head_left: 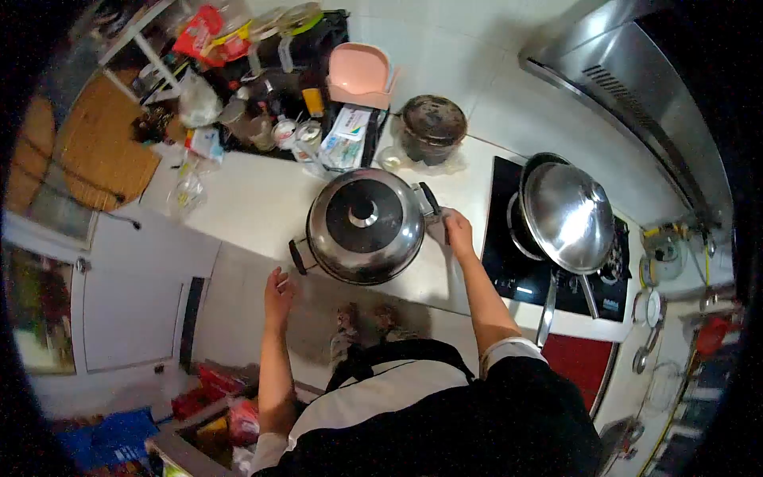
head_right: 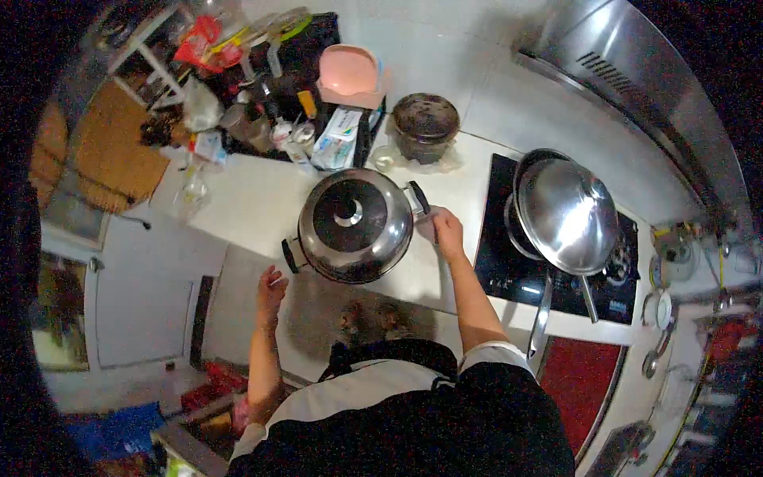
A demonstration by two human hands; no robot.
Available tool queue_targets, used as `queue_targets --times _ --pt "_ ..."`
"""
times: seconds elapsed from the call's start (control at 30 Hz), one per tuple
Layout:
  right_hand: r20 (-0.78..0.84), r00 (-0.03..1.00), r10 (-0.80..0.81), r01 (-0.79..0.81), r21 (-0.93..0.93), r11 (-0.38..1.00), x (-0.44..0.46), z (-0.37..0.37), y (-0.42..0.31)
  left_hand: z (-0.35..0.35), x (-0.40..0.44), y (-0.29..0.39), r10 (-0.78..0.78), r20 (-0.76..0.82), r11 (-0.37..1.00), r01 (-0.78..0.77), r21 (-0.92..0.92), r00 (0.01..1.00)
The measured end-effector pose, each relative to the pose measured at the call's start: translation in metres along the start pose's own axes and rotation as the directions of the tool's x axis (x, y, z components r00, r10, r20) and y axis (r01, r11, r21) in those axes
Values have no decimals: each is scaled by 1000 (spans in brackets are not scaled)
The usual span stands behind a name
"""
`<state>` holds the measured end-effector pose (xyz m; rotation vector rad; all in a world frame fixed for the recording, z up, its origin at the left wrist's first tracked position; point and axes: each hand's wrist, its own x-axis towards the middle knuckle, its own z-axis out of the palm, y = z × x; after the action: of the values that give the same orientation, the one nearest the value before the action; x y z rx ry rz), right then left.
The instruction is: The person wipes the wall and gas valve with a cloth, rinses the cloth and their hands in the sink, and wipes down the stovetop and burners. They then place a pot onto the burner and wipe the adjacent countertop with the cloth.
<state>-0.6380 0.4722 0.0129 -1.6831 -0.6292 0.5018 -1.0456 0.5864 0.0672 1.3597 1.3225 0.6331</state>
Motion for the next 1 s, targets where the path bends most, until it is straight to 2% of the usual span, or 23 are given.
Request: queue_targets --times 0.03,0.07,0.1,0.17,0.2,0.23,0.27,0.33,0.4,0.47,0.5,0.57,0.63,0.7,0.77,0.8,0.87,0.93,1.0 --pt "83 993 83 -83 0 997 -4 3 -28 2 10 10 -172 -16 982 170 -79 985" --pt "164 972 168 -170 -4 985 -6 2 -44 3 22 6 -166 11 984 166 -65 986" --pt "183 968 173 -156 -102 982 3 3 -30 3 39 -4 -208 114 957 227 -180 971" --pt "140 963 228 -217 -96 972 11 7 -10 10 64 -13 -274 292 860 369 -353 917" --pt "134 951 277 -266 -93 959 15 10 -4 15 72 -14 -263 320 866 369 -337 910" --pt "126 957 261 -264 11 964 17 15 -7 21 79 -13 -294 352 828 421 -371 889" --pt "98 959 266 -269 21 963 17 16 -9 24 83 -13 -327 380 784 473 -401 865" --pt "204 924 323 -339 46 940 13 15 -35 28 84 -15 -292 401 790 455 -410 868" --pt "151 918 367 -378 49 925 17 21 -26 36 84 -10 -264 413 792 441 -423 871" --pt "103 907 408 -412 23 911 15 25 -25 43 79 -3 -386 215 759 441 -479 897" --pt "17 928 371 -371 -6 929 12 27 -21 45 76 2 -389 221 763 447 -467 894" --pt "-11 924 383 -383 -9 924 5 23 -13 48 71 10 -385 205 733 433 -524 900" --pt "-43 922 386 -387 -20 922 -2 11 -16 53 73 -1 -354 242 763 429 -483 903" --pt "-77 931 357 -364 -116 924 -13 -6 -24 62 72 -6 -319 277 794 415 -444 907" --pt "-94 924 370 -376 -63 925 -21 -21 -38 75 68 -7 -333 296 726 444 -526 895" --pt "-99 919 381 -384 -10 923 -24 -30 -41 84 62 6 -329 307 728 446 -520 893" --pt "-147 921 362 -373 -53 926 -24 -43 -30 99 47 43 -391 189 824 434 -363 901" --pt "-204 925 320 -348 -121 930 -22 -53 -20 111 49 44 -368 224 837 426 -344 903" --pt "-234 912 336 -368 -108 924 -28 -61 -20 119 54 38 -348 253 848 418 -325 903"
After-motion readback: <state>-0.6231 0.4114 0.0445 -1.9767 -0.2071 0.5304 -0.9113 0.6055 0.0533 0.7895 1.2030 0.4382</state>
